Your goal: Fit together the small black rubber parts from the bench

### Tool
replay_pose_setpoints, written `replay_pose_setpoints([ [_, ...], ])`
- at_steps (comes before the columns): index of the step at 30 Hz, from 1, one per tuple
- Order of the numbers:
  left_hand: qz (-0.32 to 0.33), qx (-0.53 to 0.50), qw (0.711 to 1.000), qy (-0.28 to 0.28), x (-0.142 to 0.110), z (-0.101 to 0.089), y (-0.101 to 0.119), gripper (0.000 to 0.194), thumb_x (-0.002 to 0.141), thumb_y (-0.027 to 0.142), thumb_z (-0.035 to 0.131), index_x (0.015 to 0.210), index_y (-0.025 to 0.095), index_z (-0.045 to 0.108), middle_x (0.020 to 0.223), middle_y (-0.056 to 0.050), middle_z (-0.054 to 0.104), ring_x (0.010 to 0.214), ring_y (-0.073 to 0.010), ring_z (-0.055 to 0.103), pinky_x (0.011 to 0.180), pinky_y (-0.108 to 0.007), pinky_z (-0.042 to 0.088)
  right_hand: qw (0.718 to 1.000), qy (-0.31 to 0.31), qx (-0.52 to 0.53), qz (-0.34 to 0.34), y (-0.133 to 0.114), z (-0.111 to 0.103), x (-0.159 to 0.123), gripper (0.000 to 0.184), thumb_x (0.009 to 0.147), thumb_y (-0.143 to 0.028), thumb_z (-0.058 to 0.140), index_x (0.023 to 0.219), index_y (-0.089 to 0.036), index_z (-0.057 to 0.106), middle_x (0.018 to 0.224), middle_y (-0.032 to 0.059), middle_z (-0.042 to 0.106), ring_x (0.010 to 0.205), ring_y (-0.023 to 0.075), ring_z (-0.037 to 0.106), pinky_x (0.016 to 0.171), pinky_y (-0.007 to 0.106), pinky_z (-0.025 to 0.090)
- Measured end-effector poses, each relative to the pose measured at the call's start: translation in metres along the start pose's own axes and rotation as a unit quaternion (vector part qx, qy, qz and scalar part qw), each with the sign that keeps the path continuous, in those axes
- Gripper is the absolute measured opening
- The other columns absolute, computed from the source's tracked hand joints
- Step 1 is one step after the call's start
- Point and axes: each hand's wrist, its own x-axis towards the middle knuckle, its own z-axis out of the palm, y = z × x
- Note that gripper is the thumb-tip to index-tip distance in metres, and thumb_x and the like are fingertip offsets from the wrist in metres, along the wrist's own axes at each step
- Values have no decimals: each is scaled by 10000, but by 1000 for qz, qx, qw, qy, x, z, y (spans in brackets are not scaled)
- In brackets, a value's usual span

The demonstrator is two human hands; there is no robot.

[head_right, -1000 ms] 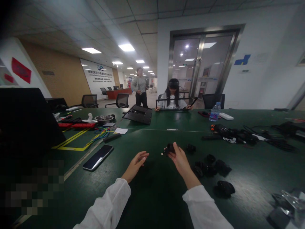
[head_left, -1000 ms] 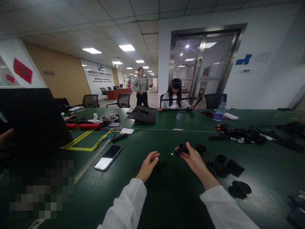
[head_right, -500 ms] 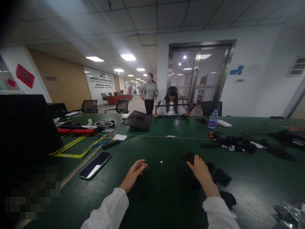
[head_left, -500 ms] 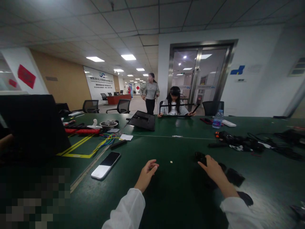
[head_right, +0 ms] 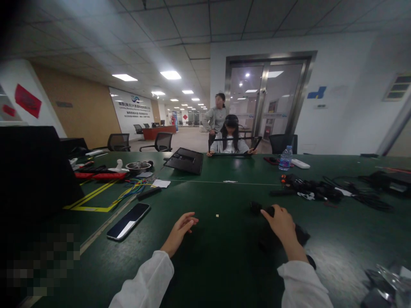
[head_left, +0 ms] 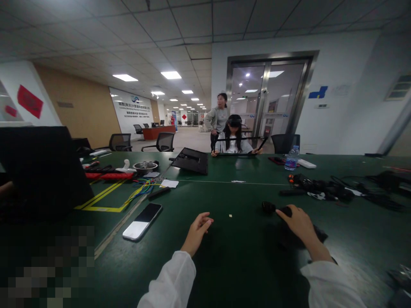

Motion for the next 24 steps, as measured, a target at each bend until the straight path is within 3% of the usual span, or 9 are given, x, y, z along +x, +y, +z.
replay_pose_setpoints([
  [3, -2, -1, 1000, -2, -1, 0, 1, 393, 757, 401, 469, 1085, 185, 449, 1003, -84, 564, 917, -193, 510, 694, -282, 404, 998, 63, 7, 20, 10, -7, 3, 489, 708, -504, 396, 1017, -139, 496, 974, 160, 550, 929, 288, 524, 731, 363, 417],
  [6, 0, -4, 1000, -2, 0, 0, 1, 386, 758, 397, 465, 1082, 188, 449, 997, -81, 567, 916, -194, 512, 696, -289, 401, 997, 77, -2, 11, 20, -9, 4, 439, 706, -414, 447, 1060, -156, 480, 1031, 146, 537, 936, 272, 528, 757, 345, 410],
  [8, 3, -7, 1000, 3, 0, 1, 1, 376, 753, 389, 474, 1069, 187, 454, 983, -80, 572, 907, -194, 516, 682, -283, 401, 998, 66, -12, -9, 25, -6, 4, 415, 699, -339, 468, 1077, -169, 472, 1045, 131, 544, 936, 258, 534, 759, 335, 410],
  [11, 1, -10, 1000, 10, 0, 2, 2, 369, 744, 381, 485, 1054, 182, 461, 964, -78, 576, 894, -192, 520, 664, -276, 404, 999, -1, -34, -32, 30, -2, 6, 423, 668, -266, 497, 1085, -192, 483, 1021, 108, 578, 919, 250, 550, 748, 329, 414],
  [15, -6, -12, 1000, 13, -1, 3, 5, 363, 744, 376, 483, 1053, 185, 462, 965, -78, 576, 898, -197, 518, 675, -290, 405, 995, -77, -43, -53, 28, 1, 8, 477, 656, -272, 508, 1125, -200, 470, 1015, 92, 603, 924, 244, 557, 763, 326, 414],
  [21, -8, -16, 1000, 5, -3, 1, 6, 361, 765, 364, 460, 1077, 182, 447, 988, -82, 561, 915, -196, 511, 703, -300, 404, 993, -76, -59, -74, 28, 5, 12, 450, 716, -284, 422, 1155, -194, 459, 1024, 113, 609, 914, 254, 562, 769, 361, 409],
  [24, -2, -17, 1000, 5, -2, 0, 4, 357, 770, 358, 453, 1078, 179, 443, 984, -86, 558, 914, -199, 510, 694, -299, 405, 997, -35, -55, -32, 39, 13, 13, 426, 693, -281, 434, 1107, -206, 508, 928, 136, 635, 854, 304, 564, 711, 431, 410],
])
